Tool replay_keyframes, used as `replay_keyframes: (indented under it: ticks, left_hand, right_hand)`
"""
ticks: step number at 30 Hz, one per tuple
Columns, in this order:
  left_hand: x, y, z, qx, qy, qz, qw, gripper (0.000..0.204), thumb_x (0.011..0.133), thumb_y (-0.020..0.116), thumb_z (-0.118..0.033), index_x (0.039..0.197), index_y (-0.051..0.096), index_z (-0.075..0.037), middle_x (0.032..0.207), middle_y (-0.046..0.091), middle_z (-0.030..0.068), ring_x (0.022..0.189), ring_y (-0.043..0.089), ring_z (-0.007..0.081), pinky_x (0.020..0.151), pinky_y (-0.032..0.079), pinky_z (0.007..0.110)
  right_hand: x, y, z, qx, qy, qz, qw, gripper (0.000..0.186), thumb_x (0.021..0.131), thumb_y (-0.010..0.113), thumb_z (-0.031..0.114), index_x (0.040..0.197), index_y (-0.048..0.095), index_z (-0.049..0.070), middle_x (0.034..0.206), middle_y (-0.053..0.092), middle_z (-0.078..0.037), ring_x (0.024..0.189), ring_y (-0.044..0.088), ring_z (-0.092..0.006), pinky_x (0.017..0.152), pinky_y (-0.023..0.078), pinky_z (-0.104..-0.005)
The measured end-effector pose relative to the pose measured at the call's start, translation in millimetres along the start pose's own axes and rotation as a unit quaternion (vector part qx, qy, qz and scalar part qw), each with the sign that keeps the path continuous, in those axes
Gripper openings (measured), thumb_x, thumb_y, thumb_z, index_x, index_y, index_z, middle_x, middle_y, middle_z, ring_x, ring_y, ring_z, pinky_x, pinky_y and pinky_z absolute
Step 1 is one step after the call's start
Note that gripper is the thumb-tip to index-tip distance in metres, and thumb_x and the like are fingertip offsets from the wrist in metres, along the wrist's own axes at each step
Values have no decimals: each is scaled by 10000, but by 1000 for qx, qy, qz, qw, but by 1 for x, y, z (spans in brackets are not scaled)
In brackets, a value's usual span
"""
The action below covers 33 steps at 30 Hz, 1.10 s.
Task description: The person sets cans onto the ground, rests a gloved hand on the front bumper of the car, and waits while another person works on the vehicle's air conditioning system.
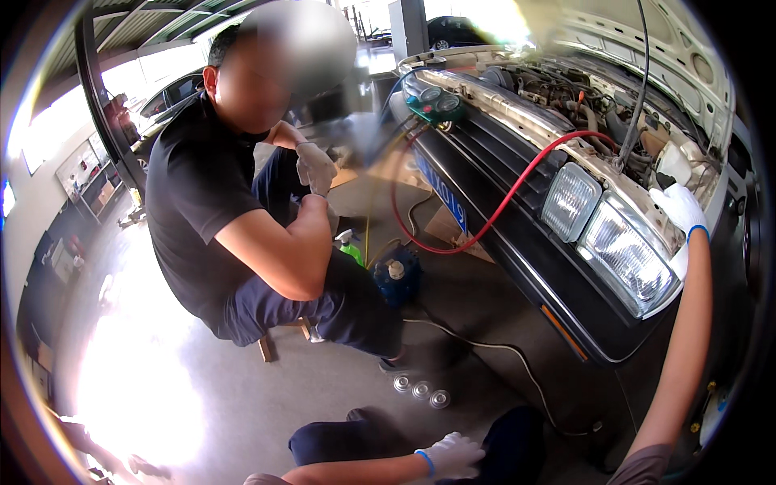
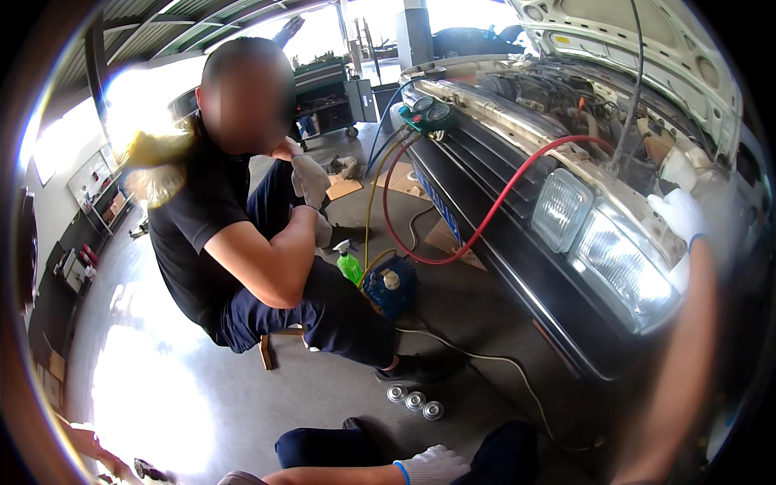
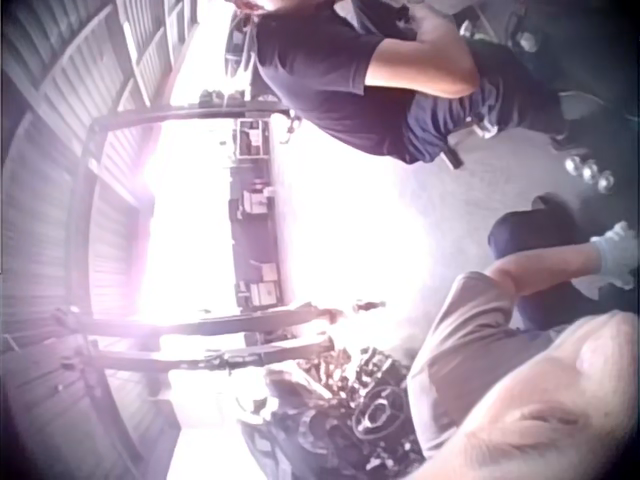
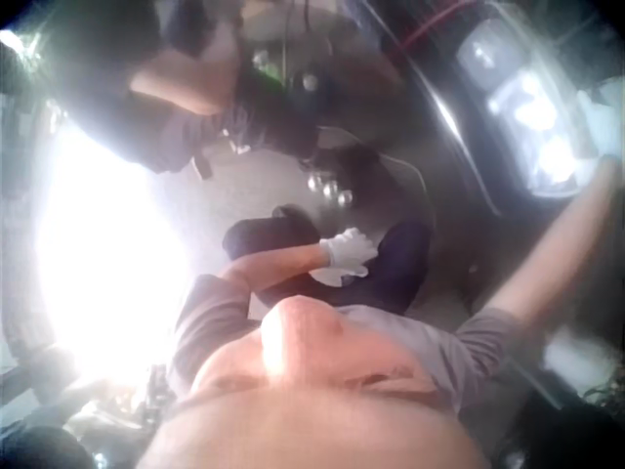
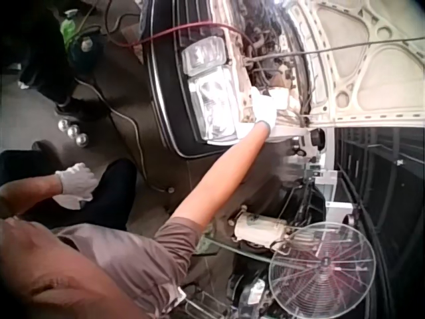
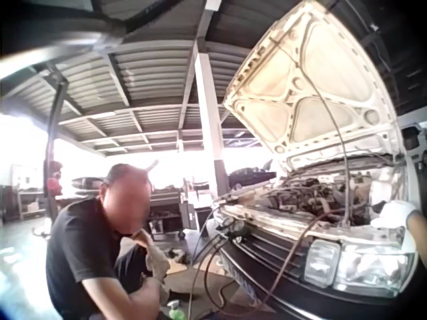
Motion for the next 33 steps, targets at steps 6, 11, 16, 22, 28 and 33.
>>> replay_keyframes:
  ticks: [6,11,16,22,28,33]
  left_hand:
    - [-3,2,-1,-11,0,1,1000,486,828,770,-502,1096,752,-97,1046,752,145,1028,727,355,863,552,511]
    - [1,27,7,-29,-7,-20,999,433,918,704,-450,1122,675,-70,1084,717,145,1052,699,360,943,513,493]
    - [5,16,5,3,9,-17,1000,413,876,742,-429,1071,685,-68,990,713,130,957,714,326,824,549,456]
    - [0,0,5,-10,-8,17,1000,443,899,748,-453,1099,674,-64,1002,693,128,981,695,321,880,526,451]
    - [-5,0,1,3,-30,33,999,433,927,742,-444,1123,672,-64,1013,691,121,1009,683,315,909,518,443]
    - [-4,9,4,-2,-10,-2,1000,438,922,748,-439,1134,666,-65,993,685,122,995,681,319,903,518,442]
  right_hand:
    - [3,2,-2,-3,7,13,1000,695,930,660,576,867,651,-116,736,578,-318,660,603,-419,677,455,-520]
    - [8,13,-10,7,-5,24,1000,696,937,658,575,862,650,-117,728,581,-309,660,620,-399,675,457,-515]
    - [13,15,-38,4,-59,4,998,726,970,614,598,779,655,-101,693,580,-281,659,638,-389,668,444,-529]
    - [15,-7,-10,-68,-85,-101,989,628,1020,605,576,933,725,-34,901,685,-324,894,685,-493,816,519,-538]
    - [-4,-17,26,-74,-129,-85,985,499,1035,623,460,979,741,-22,1018,713,-277,974,675,-474,858,525,-499]
    - [4,-10,-2,34,-87,-32,995,466,1037,633,414,1026,754,-36,944,724,-216,919,688,-343,860,505,-437]
Point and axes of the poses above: each hand's wrist, its own x-axis towards the middle knuckle, its own y-axis out of the palm, z = x × y, the point moved 1 cm from there along x, towards the middle knuckle
